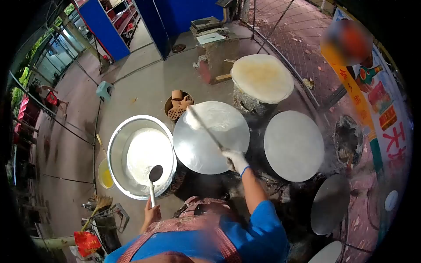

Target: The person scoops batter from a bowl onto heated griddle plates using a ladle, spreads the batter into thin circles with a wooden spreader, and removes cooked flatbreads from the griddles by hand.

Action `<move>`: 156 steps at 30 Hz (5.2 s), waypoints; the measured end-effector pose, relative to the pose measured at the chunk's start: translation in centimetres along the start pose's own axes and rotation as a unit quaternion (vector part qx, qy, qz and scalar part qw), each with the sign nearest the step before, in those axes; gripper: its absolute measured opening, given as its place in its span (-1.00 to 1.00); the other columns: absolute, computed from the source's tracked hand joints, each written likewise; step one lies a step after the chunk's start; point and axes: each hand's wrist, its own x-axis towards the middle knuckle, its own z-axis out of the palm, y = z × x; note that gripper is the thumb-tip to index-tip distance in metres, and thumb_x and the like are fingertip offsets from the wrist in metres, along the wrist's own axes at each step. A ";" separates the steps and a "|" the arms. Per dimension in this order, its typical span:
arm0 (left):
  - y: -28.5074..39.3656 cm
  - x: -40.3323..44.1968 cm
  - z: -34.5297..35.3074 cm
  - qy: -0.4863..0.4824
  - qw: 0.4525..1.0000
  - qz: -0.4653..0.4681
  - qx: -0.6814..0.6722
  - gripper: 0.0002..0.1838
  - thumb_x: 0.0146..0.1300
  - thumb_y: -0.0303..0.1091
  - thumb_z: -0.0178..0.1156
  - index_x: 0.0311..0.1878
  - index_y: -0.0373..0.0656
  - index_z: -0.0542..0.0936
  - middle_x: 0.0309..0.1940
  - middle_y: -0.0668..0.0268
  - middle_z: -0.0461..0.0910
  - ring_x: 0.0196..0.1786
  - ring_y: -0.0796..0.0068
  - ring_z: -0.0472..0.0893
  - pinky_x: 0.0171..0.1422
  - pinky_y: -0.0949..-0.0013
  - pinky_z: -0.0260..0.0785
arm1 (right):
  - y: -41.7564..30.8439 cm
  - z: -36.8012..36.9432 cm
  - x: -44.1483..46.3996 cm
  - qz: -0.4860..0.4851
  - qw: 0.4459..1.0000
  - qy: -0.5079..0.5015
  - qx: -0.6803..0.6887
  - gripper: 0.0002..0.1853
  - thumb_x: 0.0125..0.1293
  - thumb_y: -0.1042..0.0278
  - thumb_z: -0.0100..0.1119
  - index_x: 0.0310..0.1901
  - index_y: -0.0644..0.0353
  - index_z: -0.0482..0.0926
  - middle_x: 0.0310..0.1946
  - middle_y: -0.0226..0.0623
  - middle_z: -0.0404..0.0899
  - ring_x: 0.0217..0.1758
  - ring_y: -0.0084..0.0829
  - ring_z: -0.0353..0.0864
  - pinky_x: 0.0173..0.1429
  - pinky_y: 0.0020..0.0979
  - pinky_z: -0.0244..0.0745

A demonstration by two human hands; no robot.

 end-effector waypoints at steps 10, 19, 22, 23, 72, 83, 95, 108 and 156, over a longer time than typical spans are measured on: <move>-5.4 0.1 -2.2 0.034 0.996 0.022 -0.083 -0.23 0.10 -0.66 0.01 0.35 0.18 0.07 -0.66 0.42 0.27 -0.70 0.60 0.27 -0.69 0.51 0.08 | -3.8 -3.4 3.3 0.022 0.994 -0.051 -0.091 -0.79 0.13 0.25 0.19 -0.54 0.14 0.46 -0.76 -0.41 0.34 -0.85 -0.56 0.21 -0.82 -0.48 -0.01; -6.3 -2.2 -1.8 0.079 0.993 0.013 -0.088 -0.26 0.11 -0.70 -0.02 0.31 0.17 0.08 -0.63 0.40 0.27 -0.67 0.57 0.28 -0.66 0.49 0.11 | -8.2 -4.5 5.5 -0.032 0.995 0.004 -0.091 -0.86 0.09 0.29 0.19 -0.45 0.17 0.56 -0.75 -0.43 0.38 -0.82 -0.58 0.26 -0.76 -0.52 0.08; -6.0 -2.0 -1.9 0.096 0.991 -0.021 -0.092 -0.26 0.10 -0.70 0.00 0.31 0.17 0.09 -0.62 0.40 0.28 -0.67 0.56 0.28 -0.67 0.46 0.13 | -6.0 -2.8 4.9 0.024 0.978 -0.112 -0.172 -0.84 0.08 0.29 0.22 -0.45 0.19 0.56 -0.76 -0.42 0.34 -0.82 -0.57 0.26 -0.76 -0.50 0.08; -7.1 -1.2 -2.6 0.107 0.992 -0.016 -0.072 -0.25 0.11 -0.68 0.00 0.32 0.21 0.07 -0.63 0.40 0.28 -0.68 0.56 0.27 -0.66 0.46 0.12 | -5.7 -2.9 3.0 0.065 0.976 -0.127 -0.162 -0.83 0.06 0.29 0.24 -0.44 0.23 0.55 -0.76 -0.37 0.37 -0.80 -0.56 0.27 -0.75 -0.49 0.07; -7.2 -1.0 -16.4 -0.001 1.000 0.013 0.025 -0.38 0.11 -0.55 -0.10 0.28 0.07 0.09 -0.75 0.42 0.22 -0.82 0.58 0.24 -0.82 0.46 0.14 | 12.8 -2.7 -21.4 -0.064 0.978 0.168 -0.103 -0.55 0.08 0.38 0.16 0.04 0.36 0.50 -0.24 -0.20 0.61 -0.19 -0.49 0.54 -0.14 -0.46 0.44; -3.0 -7.6 -21.3 -0.220 0.945 -0.094 -0.225 -0.36 0.26 -0.49 -0.13 0.34 0.34 0.01 -0.68 0.47 0.13 -0.77 0.71 0.14 -0.82 0.64 -0.04 | 20.8 8.7 -17.7 -0.045 0.778 0.343 -0.524 -0.59 0.24 -0.04 -0.01 0.09 -0.18 0.49 -0.26 -0.05 0.59 -0.28 -0.12 0.60 -0.20 -0.18 0.48; -4.7 -10.0 -19.8 -0.418 0.795 -0.118 -0.424 -0.40 0.29 -0.41 -0.08 0.35 0.35 0.10 -0.60 0.40 0.16 -0.70 0.71 0.16 -0.77 0.69 0.02 | 14.8 8.4 -17.6 -0.186 0.814 0.366 -0.411 -0.62 0.22 0.01 0.04 -0.06 0.05 0.57 -0.21 -0.08 0.59 -0.16 -0.09 0.58 -0.13 -0.21 0.44; -5.9 -8.3 -15.0 -0.373 0.805 -0.229 -0.401 -0.49 0.35 -0.36 -0.15 0.34 0.33 0.14 -0.66 0.44 0.16 -0.74 0.73 0.14 -0.76 0.63 0.06 | 12.9 5.8 -12.0 -0.265 0.815 0.370 -0.358 -0.62 0.21 0.00 0.04 -0.20 0.16 0.60 -0.37 0.03 0.56 -0.30 0.04 0.55 -0.26 -0.09 0.42; -0.9 -2.8 -10.4 -0.219 0.837 -0.295 -0.405 -0.80 0.29 -0.31 -0.09 -0.10 0.04 0.50 -0.74 0.46 0.15 -0.81 0.70 0.09 -0.81 0.62 -0.01 | 6.4 -2.0 -3.3 -0.186 0.762 0.339 -0.520 -0.66 0.22 0.01 -0.06 -0.09 -0.06 0.58 -0.29 0.01 0.58 -0.22 -0.03 0.56 -0.13 -0.12 0.44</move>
